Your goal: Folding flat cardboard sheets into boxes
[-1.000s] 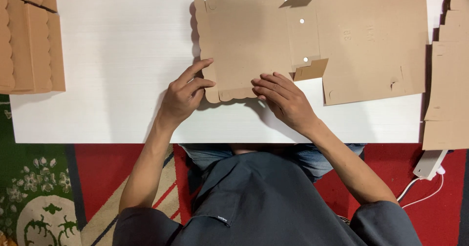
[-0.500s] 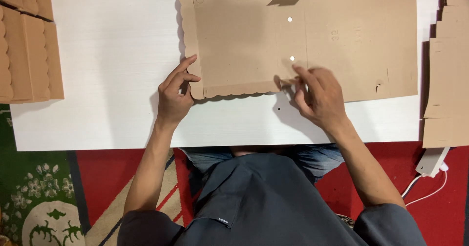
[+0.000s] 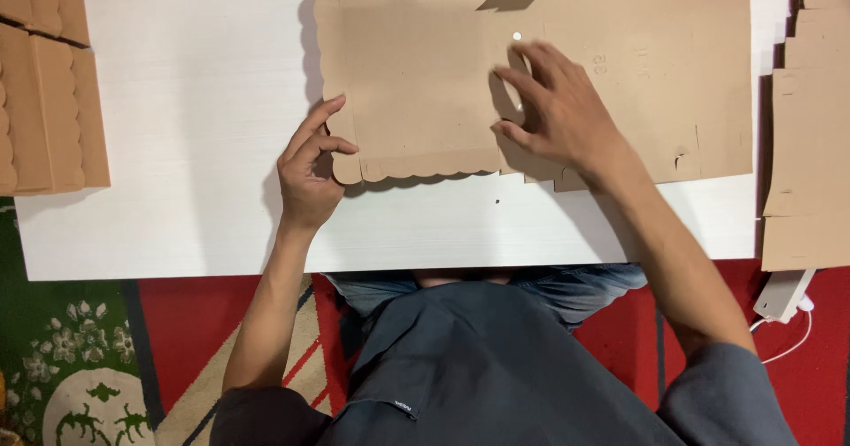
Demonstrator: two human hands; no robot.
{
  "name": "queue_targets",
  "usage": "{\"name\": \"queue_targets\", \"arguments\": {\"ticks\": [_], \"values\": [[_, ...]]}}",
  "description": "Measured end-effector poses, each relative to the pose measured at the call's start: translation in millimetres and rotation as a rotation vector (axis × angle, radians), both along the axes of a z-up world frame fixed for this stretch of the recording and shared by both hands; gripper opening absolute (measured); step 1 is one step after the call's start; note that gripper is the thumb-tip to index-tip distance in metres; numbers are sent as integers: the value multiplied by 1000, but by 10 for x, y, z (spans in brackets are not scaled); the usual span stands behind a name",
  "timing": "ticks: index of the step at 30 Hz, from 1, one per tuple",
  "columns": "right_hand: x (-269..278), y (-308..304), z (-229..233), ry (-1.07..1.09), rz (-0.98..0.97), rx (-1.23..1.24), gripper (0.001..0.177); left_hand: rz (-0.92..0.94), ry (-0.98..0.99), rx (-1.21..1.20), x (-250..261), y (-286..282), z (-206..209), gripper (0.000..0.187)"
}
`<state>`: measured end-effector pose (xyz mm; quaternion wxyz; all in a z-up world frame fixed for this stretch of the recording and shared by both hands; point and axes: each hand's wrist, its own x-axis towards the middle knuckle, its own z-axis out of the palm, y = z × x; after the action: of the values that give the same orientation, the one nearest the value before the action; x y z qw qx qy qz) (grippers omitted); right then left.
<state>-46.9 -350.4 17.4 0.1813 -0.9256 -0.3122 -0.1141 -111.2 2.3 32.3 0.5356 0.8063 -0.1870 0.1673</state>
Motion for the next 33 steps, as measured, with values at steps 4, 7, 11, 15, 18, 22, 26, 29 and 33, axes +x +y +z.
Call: {"name": "queue_targets", "arguments": {"ticks": [4, 7, 11, 15, 18, 22, 26, 29, 33], "values": [[386, 78, 272, 502, 9, -228, 121, -105, -1, -111, -5, 34, -73, 36], [575, 214, 461, 691, -38, -311, 148, -120, -20, -121, -4, 18, -38, 42], [717, 268, 427, 760, -84, -397, 163, -129, -44, -137, 29, -32, 53, 42], [688, 118, 210, 677, -33, -283, 162, -118, -126, -138, 85, -223, 198, 16], [599, 69, 145, 577, 34, -131, 153, -121, -167, -178, 106, -396, 329, 18], [399, 217, 126, 621, 89, 222, 124, -122, -297, -269, 137, -667, 484, 32], [271, 451, 85, 755, 155, 927, 69, -206, -170, -184, 156, -872, 417, 96], [320, 406, -14, 813, -21, 1348, 45, -320, 167, -98, 190, -1004, 144, 87], [445, -26, -32, 798, -228, 1419, 50, -254, 215, 336, 227, -1153, 41, 81]]}}
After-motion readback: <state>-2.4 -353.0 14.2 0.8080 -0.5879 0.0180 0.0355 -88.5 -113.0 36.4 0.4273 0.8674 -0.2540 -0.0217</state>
